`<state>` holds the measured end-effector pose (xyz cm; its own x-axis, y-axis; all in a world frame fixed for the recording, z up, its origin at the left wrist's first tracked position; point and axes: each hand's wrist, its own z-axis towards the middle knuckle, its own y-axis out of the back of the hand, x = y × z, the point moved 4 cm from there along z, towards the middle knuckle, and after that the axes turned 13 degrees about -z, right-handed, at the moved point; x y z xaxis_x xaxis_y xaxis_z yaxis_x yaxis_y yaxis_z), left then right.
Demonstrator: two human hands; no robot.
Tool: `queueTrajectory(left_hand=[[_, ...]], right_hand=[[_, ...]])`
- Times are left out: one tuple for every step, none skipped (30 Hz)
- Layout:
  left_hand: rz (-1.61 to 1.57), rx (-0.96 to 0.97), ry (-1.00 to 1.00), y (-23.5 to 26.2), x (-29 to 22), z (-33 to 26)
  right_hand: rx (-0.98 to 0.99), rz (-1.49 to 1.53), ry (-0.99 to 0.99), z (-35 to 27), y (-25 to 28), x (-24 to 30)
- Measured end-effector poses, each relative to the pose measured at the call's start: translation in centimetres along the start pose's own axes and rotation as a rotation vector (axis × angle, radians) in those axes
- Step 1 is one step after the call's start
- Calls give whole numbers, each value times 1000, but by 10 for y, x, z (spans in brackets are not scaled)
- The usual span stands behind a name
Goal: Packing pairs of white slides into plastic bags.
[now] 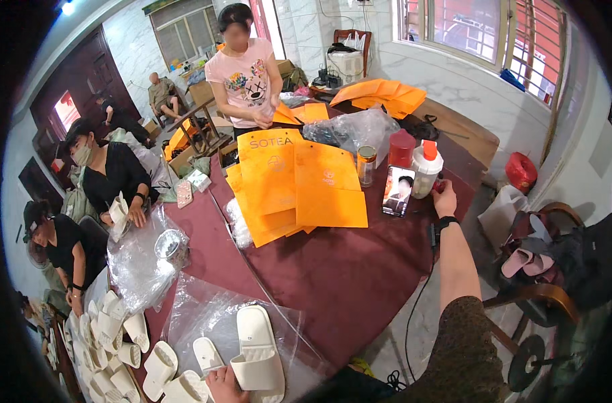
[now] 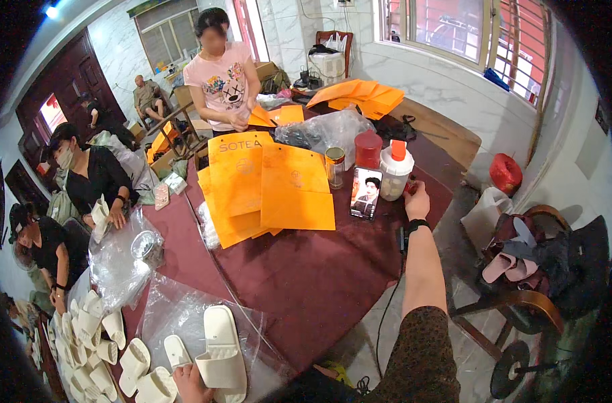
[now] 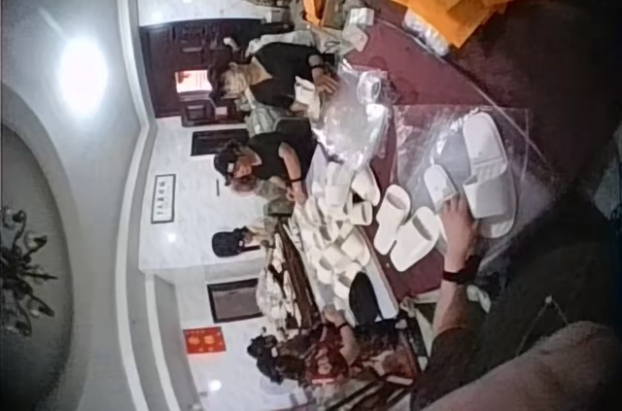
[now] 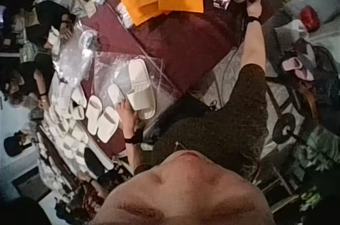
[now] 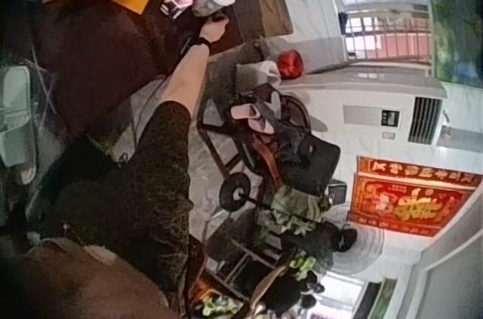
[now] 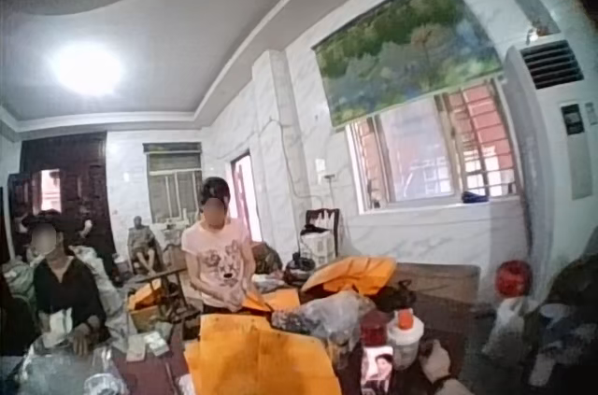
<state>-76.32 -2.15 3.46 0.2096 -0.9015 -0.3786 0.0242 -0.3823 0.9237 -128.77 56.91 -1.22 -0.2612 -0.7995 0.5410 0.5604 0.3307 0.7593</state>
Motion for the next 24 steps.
queueTrajectory(left_hand=[[3,15,10,1,-2,0],[7,28,20,3,-4,1],[11,32,22,5,-6,0],[-1,26,11,8,-8,-1],[-18,21,-8,8,-11,0],[-22,24,-15,8,-13,2],[-31,24,-5,8,-14,1],[-41,23,5,8,-15,0],[-45,21,11,8,-16,1],[-21,14,-18,8,-17,2],[1,6,-48,7,-17,4],[0,-1,-32,3,-11,4],[-12,-69,-60,-1,-7,6],[-23,-138,-84,-1,-2,1],[-33,-171,-71,7,-11,-1],[-35,-186,-29,11,-12,-2],[-45,-159,-61,8,-11,0],[-54,-132,-82,7,-10,2],[-77,-155,-85,12,-13,-1],[-103,-180,-98,16,-16,1],[-83,-199,-110,11,-11,0],[-60,-212,-148,8,-8,5],[-75,-196,-155,8,-6,6],[-86,-182,-163,10,-6,4]], right_hand=[[5,-2,-4,1,-2,0],[-2,39,-5,4,-4,1],[-8,80,-6,5,-6,2],[-6,80,-8,5,-9,0],[-16,70,21,10,-11,-7],[-27,61,51,15,-11,-15],[-22,62,56,13,-13,-19],[-23,119,108,8,-13,-22],[-24,176,161,3,-12,-25],[-22,174,168,1,-10,-30],[-63,143,150,0,-5,-35],[-97,123,135,-7,-2,-26],[-106,186,110,-16,3,-20],[-232,148,194,-26,14,-9],[-262,214,247,-47,23,12],[-284,286,303,-70,43,38],[-257,335,371,-83,55,52],[-218,388,440,-99,64,66],[-130,411,548,-129,79,102],[51,381,545,-156,90,128],[104,418,745,-189,102,160],[135,448,929,-219,120,188],[220,455,1067,-252,136,220],[302,465,1204,-288,144,251]])
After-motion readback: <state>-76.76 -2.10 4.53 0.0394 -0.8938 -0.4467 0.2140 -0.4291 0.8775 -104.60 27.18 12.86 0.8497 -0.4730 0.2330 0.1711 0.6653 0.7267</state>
